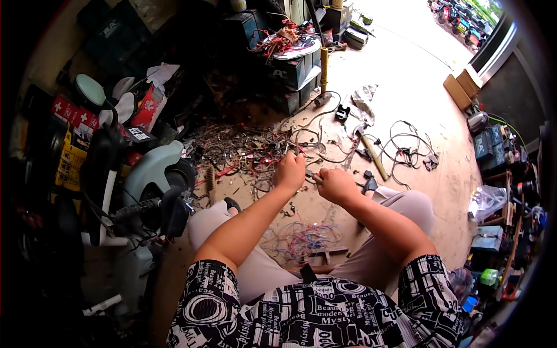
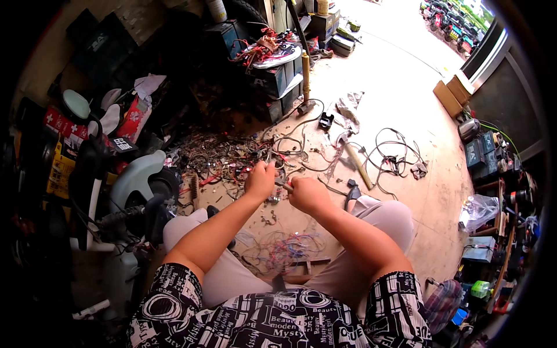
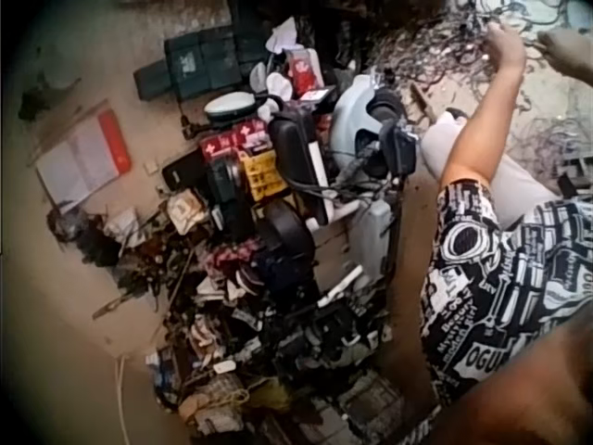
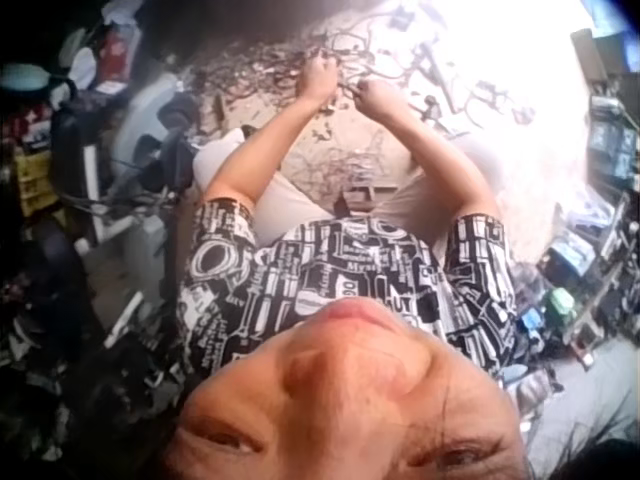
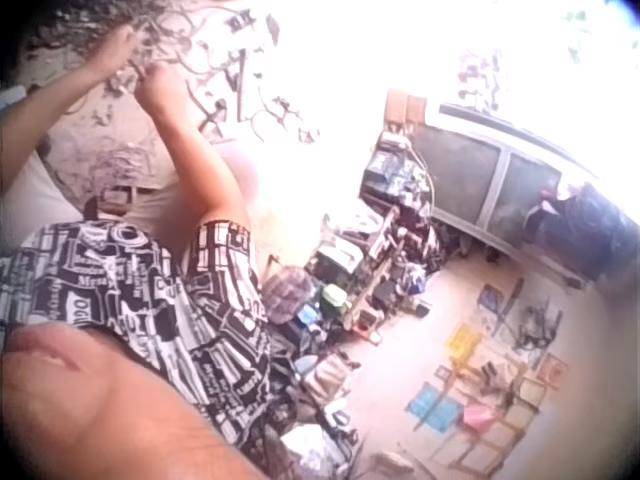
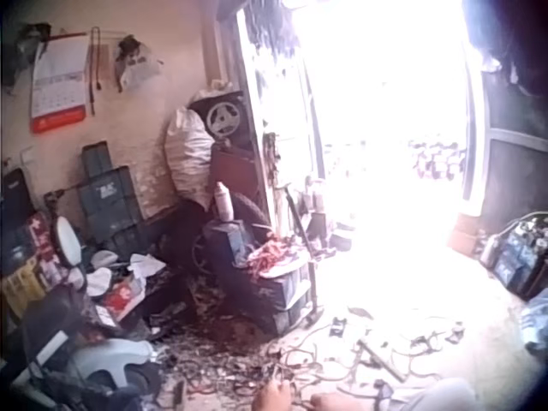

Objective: The person uses pliers to cut and strip various colored wires from a large bundle on the floor, occasionally handling a plastic connector and a small electronic module.

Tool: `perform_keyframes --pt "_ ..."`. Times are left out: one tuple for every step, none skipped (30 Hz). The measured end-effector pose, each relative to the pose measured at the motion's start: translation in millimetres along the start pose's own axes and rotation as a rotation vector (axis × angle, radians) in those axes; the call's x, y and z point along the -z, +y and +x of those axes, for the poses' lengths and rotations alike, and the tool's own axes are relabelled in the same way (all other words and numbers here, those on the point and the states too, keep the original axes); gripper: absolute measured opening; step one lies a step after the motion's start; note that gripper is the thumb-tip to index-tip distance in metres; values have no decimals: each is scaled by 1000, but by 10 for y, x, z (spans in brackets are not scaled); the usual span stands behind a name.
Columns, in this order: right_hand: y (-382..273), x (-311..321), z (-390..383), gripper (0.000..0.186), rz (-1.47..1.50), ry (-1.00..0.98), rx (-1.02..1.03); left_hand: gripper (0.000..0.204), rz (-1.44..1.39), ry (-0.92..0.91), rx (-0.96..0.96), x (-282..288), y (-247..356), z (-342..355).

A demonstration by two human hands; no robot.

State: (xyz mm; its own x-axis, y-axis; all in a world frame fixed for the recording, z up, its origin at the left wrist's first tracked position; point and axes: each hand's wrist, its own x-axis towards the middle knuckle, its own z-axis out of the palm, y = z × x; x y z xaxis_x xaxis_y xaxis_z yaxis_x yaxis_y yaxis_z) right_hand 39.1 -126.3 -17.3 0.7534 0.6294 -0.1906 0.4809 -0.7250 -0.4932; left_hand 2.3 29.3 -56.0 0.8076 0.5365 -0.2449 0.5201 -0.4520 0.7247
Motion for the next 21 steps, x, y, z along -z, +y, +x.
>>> perform_keyframes --pt "22 -26 5 16 -30 -14 7 41 24 13 35 -25 -10 -3" --pt "46 -49 11 16 -61 -28 14 41 49 27 71 -54 -16 -9" --pt "70 -68 12 16 -60 -27 8 42 72 29 100 -88 -20 -20" --pt "84 -94 6 15 -95 -26 30 42 75 23 99 -109 -42 -30" --pt "96 -122 9 15 -131 -25 52 42 152 41 109 -132 -78 -28" --pt "99 -153 37 15 -128 -25 48 41 229 60 120 -157 -123 -17" --pt "99 -192 71 14 -175 -17 43 37 -350 -88 493 -138 -107 26" --pt "113 -239 94 14 -223 -9 38 35 -544 -129 670 -162 -74 36" --pt "167 -297 100 17 -229 49 49 36 -522 -116 627 -190 -46 28" --pt "139 -302 144 17 -228 45 56 36 -507 -93 589 -185 -20 36" --pt "107 -304 175 19 -210 91 54 36 -555 -102 524 -111 -15 74" --pt "85 -288 210 22 -192 136 53 36 -603 -108 460 -11 -11 149" --pt "1 -205 211 26 -161 130 84 35 -701 -59 392 93 6 167" --pt "-13 -140 218 25 -97 153 57 33 -784 -7 328 201 89 189" --pt "-30 -75 216 25 -18 165 23 31 -878 -1 310 311 155 184" --pt "-55 -2 205 24 59 180 -17 29 -970 0 289 381 197 172" --pt "-86 78 214 23 286 133 -60 29 -966 -1 294 410 228 146" --pt "-94 101 252 30 566 0 -129 27 -1059 -28 283 423 256 122" --pt "-161 144 256 31 706 -97 -125 25 -1154 -52 270 425 262 110" --pt "-235 163 260 33 846 -195 -122 25 -1153 -51 274 412 251 108" --pt "-265 120 267 32 830 -214 -91 23 -1184 -69 248 393 243 103"
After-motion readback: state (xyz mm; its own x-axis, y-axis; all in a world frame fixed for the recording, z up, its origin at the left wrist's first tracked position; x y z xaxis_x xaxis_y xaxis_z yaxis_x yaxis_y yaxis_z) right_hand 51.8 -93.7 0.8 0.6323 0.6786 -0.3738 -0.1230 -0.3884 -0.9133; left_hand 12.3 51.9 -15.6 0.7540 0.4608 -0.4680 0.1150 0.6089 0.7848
